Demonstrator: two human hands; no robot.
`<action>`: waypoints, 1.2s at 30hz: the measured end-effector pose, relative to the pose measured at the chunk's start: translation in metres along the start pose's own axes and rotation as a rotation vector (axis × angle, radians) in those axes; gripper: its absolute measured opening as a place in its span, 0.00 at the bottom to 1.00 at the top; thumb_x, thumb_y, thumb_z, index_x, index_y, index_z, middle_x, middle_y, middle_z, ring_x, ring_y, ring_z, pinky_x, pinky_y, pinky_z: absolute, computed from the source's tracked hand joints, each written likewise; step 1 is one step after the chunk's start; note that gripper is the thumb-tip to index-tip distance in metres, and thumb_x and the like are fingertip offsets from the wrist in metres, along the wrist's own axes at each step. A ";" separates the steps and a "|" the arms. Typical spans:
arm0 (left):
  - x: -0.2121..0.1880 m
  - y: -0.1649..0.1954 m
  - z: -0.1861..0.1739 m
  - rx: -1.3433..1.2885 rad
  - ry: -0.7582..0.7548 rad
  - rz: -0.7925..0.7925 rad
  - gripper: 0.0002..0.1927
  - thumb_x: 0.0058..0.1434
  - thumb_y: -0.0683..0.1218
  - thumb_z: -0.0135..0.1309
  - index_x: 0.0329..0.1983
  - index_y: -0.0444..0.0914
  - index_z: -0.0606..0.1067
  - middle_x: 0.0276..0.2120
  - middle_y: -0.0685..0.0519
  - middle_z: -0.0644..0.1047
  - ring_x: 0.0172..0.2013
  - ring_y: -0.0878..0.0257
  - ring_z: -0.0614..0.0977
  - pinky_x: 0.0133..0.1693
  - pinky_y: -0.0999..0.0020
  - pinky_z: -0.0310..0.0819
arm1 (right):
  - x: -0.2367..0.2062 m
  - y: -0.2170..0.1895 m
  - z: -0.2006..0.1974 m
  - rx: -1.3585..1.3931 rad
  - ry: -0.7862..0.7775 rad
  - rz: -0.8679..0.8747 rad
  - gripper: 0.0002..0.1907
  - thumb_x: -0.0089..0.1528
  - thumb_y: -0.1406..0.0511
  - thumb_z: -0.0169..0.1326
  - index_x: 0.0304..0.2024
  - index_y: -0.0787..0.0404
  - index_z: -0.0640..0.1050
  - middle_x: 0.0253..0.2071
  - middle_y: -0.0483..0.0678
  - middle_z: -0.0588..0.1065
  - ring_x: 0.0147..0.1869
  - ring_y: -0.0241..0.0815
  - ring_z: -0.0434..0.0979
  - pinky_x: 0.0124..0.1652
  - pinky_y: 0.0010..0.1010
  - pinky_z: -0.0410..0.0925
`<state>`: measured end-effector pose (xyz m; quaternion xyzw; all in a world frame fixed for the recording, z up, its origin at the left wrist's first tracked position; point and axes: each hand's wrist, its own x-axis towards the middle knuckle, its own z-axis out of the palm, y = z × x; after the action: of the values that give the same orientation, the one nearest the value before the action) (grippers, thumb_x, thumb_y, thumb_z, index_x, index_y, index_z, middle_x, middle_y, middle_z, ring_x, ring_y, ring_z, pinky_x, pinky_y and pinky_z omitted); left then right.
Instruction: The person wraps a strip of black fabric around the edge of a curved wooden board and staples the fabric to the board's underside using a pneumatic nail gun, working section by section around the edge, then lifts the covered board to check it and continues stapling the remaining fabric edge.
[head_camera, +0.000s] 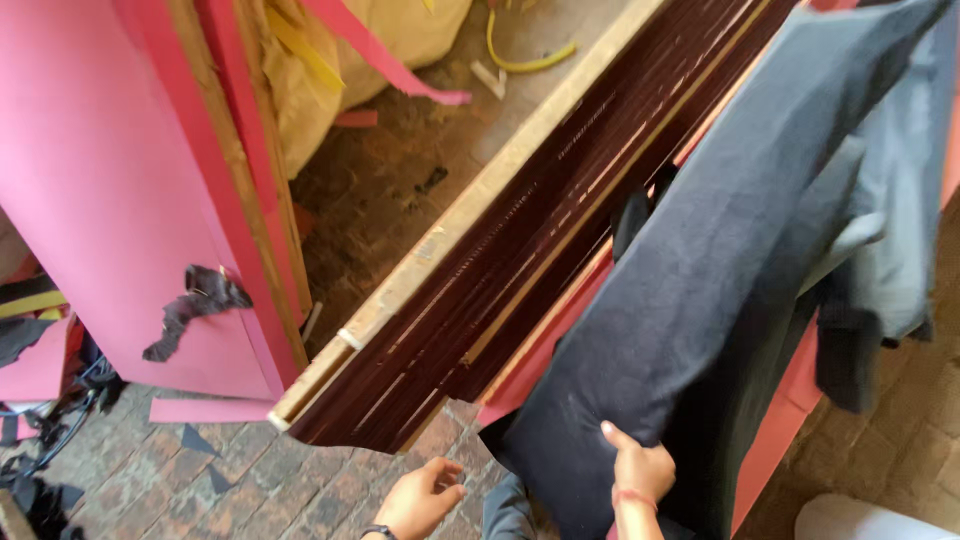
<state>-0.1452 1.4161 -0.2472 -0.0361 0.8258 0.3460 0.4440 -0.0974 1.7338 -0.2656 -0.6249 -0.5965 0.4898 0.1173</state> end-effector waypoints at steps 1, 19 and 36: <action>-0.009 0.000 -0.007 0.008 0.003 0.027 0.22 0.56 0.53 0.60 0.54 0.45 0.77 0.44 0.54 0.84 0.45 0.62 0.86 0.50 0.67 0.79 | -0.017 -0.004 -0.011 0.052 0.003 -0.034 0.25 0.44 0.68 0.73 0.43 0.72 0.83 0.43 0.55 0.83 0.46 0.47 0.82 0.50 0.34 0.70; -0.312 -0.326 -0.252 -0.590 1.053 0.025 0.30 0.65 0.65 0.45 0.58 0.41 0.76 0.57 0.43 0.77 0.59 0.49 0.77 0.59 0.59 0.68 | -0.574 -0.060 0.138 0.178 -1.153 -0.372 0.20 0.50 0.73 0.66 0.45 0.73 0.81 0.43 0.53 0.82 0.46 0.43 0.82 0.54 0.30 0.71; -0.459 -0.709 -0.354 -1.165 1.784 -0.885 0.31 0.65 0.67 0.41 0.38 0.40 0.83 0.39 0.41 0.83 0.44 0.40 0.82 0.44 0.49 0.74 | -1.060 0.114 0.409 -0.640 -1.795 -0.169 0.24 0.49 0.69 0.65 0.47 0.71 0.79 0.41 0.57 0.82 0.42 0.51 0.82 0.48 0.39 0.74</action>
<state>0.1411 0.5513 -0.1514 -0.7537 0.4760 0.3403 -0.2994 -0.1297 0.6130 -0.0498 0.0264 -0.6125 0.5900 -0.5254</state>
